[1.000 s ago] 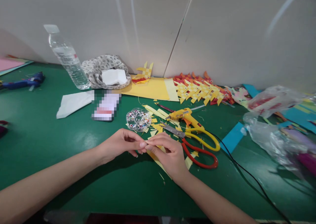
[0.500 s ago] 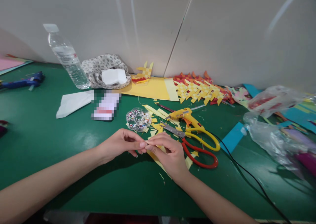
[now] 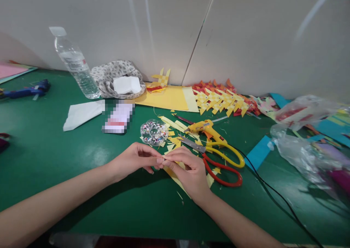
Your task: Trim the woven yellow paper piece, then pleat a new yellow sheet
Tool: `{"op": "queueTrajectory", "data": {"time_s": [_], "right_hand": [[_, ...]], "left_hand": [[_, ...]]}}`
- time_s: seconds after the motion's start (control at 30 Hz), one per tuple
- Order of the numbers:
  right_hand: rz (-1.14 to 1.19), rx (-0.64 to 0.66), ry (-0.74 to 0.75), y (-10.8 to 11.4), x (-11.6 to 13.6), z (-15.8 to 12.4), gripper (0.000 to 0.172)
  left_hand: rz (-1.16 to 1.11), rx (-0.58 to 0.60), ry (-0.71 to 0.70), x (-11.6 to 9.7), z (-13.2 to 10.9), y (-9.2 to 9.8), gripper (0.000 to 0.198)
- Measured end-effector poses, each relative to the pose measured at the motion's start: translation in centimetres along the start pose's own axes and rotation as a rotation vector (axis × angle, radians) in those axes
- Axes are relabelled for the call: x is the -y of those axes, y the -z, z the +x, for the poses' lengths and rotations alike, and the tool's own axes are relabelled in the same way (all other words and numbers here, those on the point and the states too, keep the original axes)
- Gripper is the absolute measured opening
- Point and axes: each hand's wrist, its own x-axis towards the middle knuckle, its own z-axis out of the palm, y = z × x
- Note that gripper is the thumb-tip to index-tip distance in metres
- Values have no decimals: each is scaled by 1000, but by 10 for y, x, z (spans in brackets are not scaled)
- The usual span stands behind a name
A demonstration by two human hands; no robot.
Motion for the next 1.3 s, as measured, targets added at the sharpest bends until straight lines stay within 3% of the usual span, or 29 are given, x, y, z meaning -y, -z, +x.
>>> {"op": "queueTrajectory", "data": {"time_s": [0.27,0.6,1.3], "right_hand": [[-147,14,110,7,-1,0,17],[-167,48,192,5,0,-1,18],[-179,87,240,5,0,-1,16]], "left_hand": [[-92,-53,-37,-1,1,1,28],[-145,22,-41,3,3,1,36],[-136,95,-23,4,1,2,30]]}}
